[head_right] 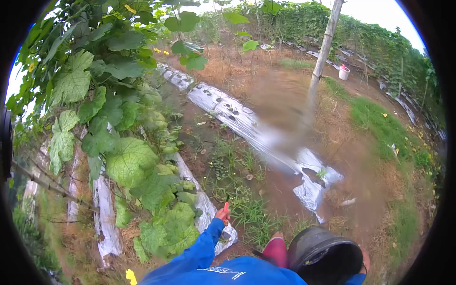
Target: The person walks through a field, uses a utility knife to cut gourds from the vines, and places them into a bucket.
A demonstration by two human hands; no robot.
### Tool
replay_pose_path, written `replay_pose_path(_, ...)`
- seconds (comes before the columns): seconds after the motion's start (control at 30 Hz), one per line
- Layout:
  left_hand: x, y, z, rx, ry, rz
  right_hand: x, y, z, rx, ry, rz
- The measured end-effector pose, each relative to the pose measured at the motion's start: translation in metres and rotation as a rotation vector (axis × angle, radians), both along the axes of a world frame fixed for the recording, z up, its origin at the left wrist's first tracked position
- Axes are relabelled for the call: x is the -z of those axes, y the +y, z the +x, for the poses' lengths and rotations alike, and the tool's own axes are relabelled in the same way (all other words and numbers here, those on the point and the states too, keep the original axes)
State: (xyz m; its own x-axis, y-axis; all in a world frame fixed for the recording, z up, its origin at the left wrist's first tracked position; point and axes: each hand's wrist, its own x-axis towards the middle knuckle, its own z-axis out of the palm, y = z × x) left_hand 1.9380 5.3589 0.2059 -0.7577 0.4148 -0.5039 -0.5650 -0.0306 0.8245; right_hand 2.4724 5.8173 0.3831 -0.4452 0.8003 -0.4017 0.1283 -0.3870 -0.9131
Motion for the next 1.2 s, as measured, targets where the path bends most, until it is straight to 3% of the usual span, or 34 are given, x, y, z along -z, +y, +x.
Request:
replay_pose_path(0.07,0.009,0.014,-0.013,-0.062,-0.096,-0.011,0.015,0.052,-0.044,-0.063,0.024,0.013)
replay_pose_path(0.2,0.052,0.024,-0.03,-0.249,-0.053,0.046,0.053,0.163,-0.148,-0.242,0.06,0.03)
replay_pose_path(0.3,0.095,0.033,-0.058,-0.544,-0.392,0.015,0.066,0.24,-0.231,-0.411,0.106,0.068)
replay_pose_path(0.37,0.136,0.029,-0.07,-0.589,-0.373,-0.04,0.075,0.278,-0.281,-0.462,-0.014,0.254)
replay_pose_path(0.43,0.102,0.047,-0.058,-0.616,-0.208,0.076,0.1,0.324,-0.328,-0.507,0.035,0.098)
replay_pose_path(0.5,0.057,0.072,-0.068,-0.661,-0.298,-0.022,0.032,0.298,-0.394,-0.806,-0.127,0.369)
replay_pose_path(0.57,0.037,0.082,-0.078,-0.656,-0.278,-0.035,0.005,0.297,-0.45,-0.983,-0.399,0.769)
replay_pose_path(0.67,0.053,0.089,-0.098,-0.735,-0.301,-0.056,-0.008,0.297,-0.54,-1.179,-0.569,0.775)
replay_pose_path(0.7,0.061,0.09,-0.104,-0.751,-0.286,-0.041,-0.001,0.303,-0.551,-1.2,-0.585,0.767)
replay_pose_path(0.77,0.091,0.093,-0.106,-0.784,-0.338,-0.046,0.019,0.327,-0.573,-0.885,-0.309,0.418)
replay_pose_path(0.8,0.103,0.093,-0.116,-0.808,-0.352,-0.04,0.039,0.345,-0.618,-0.708,-0.387,-0.219)
replay_pose_path(0.83,0.115,0.092,-0.122,-0.815,-0.357,-0.049,0.06,0.354,-0.638,-0.716,-0.393,-0.228)
replay_pose_path(0.9,0.14,0.096,-0.129,-0.867,-0.482,-0.088,0.043,0.325,-0.678,-0.969,-0.32,0.125)
replay_pose_path(0.93,0.15,0.097,-0.135,-0.889,-0.534,-0.059,0.026,0.301,-0.706,-1.063,-0.409,0.465)
replay_pose_path(0.97,0.161,0.094,-0.139,-0.908,-0.591,-0.029,0.035,0.304,-0.722,-1.06,-0.431,0.464)
replay_pose_path(1.03,0.254,0.077,-0.143,-0.9,-0.731,-0.053,0.054,0.312,-0.78,-0.731,-0.286,-0.103)
replay_pose_path(1.07,0.222,0.071,-0.161,-0.88,-0.89,-0.037,0.041,0.309,-0.815,-1.067,-0.581,0.384)
replay_pose_path(1.1,0.191,0.064,-0.196,-0.857,-1.023,-0.01,0.054,0.314,-0.837,-1.06,-0.636,0.564)
replay_pose_path(1.13,0.226,0.046,-0.202,-0.883,-0.969,-0.001,0.074,0.321,-0.852,-1.035,-0.675,0.757)
replay_pose_path(1.17,0.261,0.029,-0.208,-0.909,-0.914,0.01,0.098,0.339,-0.868,-1.144,-0.434,0.951)
replay_pose_path(1.2,0.252,0.022,-0.243,-0.871,-0.886,-0.056,0.087,0.313,-0.908,-0.759,-0.316,0.142)
